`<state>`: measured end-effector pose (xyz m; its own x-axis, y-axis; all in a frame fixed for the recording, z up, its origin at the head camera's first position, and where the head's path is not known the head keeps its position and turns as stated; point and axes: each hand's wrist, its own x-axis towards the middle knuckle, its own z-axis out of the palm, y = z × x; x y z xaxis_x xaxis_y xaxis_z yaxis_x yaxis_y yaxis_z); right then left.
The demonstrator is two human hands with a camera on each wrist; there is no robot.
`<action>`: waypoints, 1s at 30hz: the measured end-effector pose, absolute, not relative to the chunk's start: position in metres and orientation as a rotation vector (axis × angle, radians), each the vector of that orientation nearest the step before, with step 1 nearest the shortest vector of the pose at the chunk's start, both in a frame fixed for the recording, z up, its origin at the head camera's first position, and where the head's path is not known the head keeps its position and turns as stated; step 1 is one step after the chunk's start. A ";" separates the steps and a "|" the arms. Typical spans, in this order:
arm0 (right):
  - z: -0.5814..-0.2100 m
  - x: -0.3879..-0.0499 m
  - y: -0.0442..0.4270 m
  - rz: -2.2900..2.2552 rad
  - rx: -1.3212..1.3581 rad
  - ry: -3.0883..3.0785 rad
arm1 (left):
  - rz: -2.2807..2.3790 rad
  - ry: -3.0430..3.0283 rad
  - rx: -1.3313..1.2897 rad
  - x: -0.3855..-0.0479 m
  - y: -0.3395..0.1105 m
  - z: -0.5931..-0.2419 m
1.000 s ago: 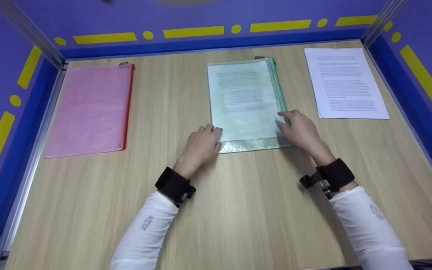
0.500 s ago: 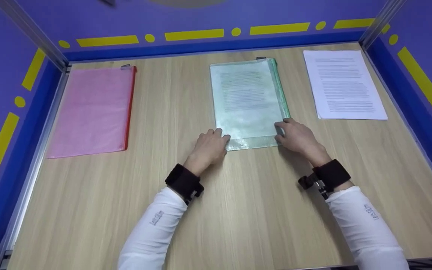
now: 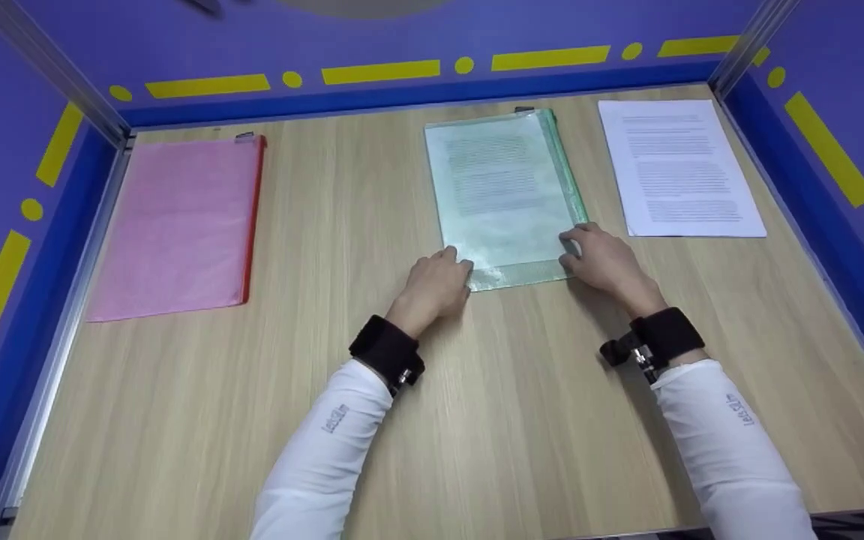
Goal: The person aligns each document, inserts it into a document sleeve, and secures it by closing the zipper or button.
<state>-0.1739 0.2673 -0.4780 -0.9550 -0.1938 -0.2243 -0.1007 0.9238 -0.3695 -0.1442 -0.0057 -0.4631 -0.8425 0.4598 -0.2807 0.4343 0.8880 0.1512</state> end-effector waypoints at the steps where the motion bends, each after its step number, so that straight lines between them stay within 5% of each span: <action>1: -0.479 -0.176 0.270 -0.544 -0.204 2.819 | 0.112 2.743 0.667 -0.146 -0.003 -0.464; 30: -0.482 -0.186 0.310 -0.569 -0.090 2.849 | 0.165 2.635 0.593 -0.165 0.039 -0.464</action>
<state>-0.1856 0.3103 -0.4823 -0.9707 -0.1052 -0.2159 -0.0142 0.9225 -0.3857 -0.1651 0.0393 -0.4642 -0.8151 0.4324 -0.3857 0.3810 0.9015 0.2055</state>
